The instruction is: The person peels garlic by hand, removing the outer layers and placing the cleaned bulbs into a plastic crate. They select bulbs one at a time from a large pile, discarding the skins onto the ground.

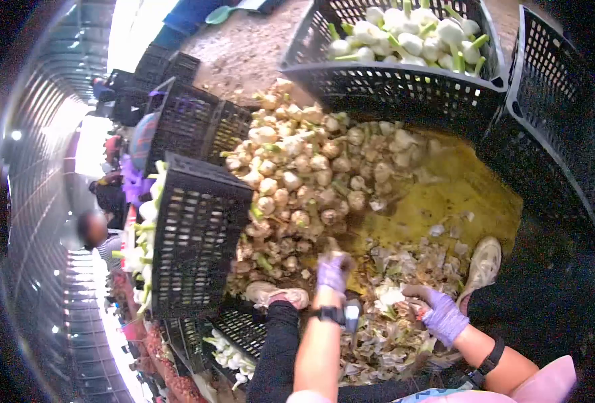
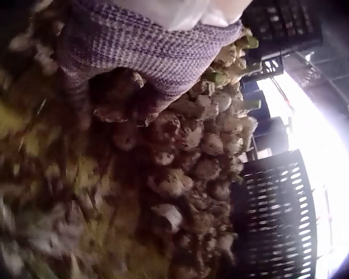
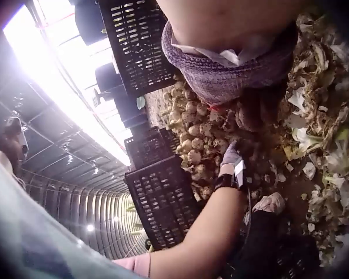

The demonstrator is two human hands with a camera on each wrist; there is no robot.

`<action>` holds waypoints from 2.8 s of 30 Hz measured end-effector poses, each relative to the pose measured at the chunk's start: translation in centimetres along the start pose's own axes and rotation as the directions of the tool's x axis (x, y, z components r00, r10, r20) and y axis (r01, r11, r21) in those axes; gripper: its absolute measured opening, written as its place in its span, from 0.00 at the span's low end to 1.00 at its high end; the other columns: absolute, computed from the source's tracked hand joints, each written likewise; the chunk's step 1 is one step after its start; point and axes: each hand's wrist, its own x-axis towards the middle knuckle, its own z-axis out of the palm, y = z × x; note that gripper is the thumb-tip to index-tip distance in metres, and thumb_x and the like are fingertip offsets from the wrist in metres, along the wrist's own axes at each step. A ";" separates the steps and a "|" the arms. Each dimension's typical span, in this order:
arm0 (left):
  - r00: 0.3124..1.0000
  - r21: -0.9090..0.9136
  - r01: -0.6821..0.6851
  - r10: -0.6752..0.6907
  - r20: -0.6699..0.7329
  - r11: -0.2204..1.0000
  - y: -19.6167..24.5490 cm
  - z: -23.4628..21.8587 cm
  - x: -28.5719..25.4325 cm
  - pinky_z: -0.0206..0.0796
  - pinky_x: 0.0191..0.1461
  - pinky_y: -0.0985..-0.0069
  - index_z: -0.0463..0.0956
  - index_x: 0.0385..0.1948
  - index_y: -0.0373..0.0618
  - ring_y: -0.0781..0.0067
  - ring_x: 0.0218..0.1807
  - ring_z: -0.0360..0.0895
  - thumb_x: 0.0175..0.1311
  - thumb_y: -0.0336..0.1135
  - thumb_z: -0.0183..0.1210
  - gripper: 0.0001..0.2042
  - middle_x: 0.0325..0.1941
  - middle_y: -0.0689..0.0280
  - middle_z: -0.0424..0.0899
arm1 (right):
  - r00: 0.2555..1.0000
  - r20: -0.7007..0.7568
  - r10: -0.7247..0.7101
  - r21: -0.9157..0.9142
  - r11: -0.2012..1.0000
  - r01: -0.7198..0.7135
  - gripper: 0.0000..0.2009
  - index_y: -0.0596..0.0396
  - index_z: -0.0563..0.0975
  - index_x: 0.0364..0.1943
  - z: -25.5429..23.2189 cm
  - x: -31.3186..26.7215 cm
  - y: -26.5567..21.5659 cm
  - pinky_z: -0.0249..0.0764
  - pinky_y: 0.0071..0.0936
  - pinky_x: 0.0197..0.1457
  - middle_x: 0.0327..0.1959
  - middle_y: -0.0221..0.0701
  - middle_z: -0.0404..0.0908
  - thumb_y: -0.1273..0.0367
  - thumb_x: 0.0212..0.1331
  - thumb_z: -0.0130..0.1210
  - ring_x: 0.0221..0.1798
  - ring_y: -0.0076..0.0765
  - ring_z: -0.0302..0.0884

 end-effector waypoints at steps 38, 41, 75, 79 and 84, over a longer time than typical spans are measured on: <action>0.870 0.372 -0.484 0.389 0.303 0.792 5.5 10.7 -31.9 0.61 0.54 0.71 0.62 0.53 0.39 0.67 0.48 0.69 0.44 0.27 0.64 0.30 0.49 0.59 0.70 | 0.894 0.085 -0.439 0.184 0.889 0.419 0.16 0.58 0.74 0.39 0.6 -7.1 -0.7 0.69 0.19 0.31 0.27 0.26 0.76 0.60 0.55 0.53 0.29 0.20 0.73; 0.817 0.378 -0.564 0.427 0.388 0.734 4.7 10.4 -31.0 0.60 0.57 0.71 0.59 0.56 0.40 0.69 0.52 0.67 0.43 0.35 0.67 0.35 0.52 0.61 0.67 | 0.850 0.185 -0.493 0.289 0.854 0.433 0.13 0.58 0.75 0.40 1.6 -7.2 -1.3 0.69 0.19 0.41 0.33 0.27 0.77 0.64 0.57 0.53 0.36 0.19 0.71; 0.928 0.239 -0.334 0.275 0.250 0.912 3.0 8.7 -28.9 0.71 0.36 0.70 0.65 0.49 0.45 0.68 0.41 0.74 0.54 0.45 0.56 0.23 0.45 0.63 0.73 | 0.633 0.353 -0.689 -0.689 0.265 0.674 0.18 0.63 0.70 0.43 0.3 -5.7 0.2 0.70 0.34 0.35 0.34 0.44 0.73 0.66 0.49 0.51 0.35 0.46 0.73; 0.949 -0.114 -0.062 0.094 0.300 0.992 3.8 7.6 -29.5 0.69 0.43 0.74 0.62 0.53 0.42 0.66 0.44 0.73 0.50 0.46 0.60 0.30 0.47 0.62 0.72 | 0.835 0.437 -0.334 0.653 0.757 -0.039 0.14 0.56 0.69 0.47 0.9 -5.4 1.7 0.65 0.07 0.29 0.31 0.26 0.72 0.71 0.55 0.49 0.30 0.14 0.68; 0.924 0.105 -0.242 0.196 0.328 0.965 4.9 7.1 -28.5 0.68 0.36 0.83 0.68 0.49 0.40 0.76 0.37 0.74 0.52 0.43 0.61 0.24 0.42 0.64 0.76 | 0.848 0.304 -0.435 0.151 0.900 0.408 0.16 0.63 0.69 0.43 0.5 -6.4 -0.2 0.71 0.21 0.35 0.37 0.34 0.70 0.67 0.54 0.51 0.33 0.26 0.71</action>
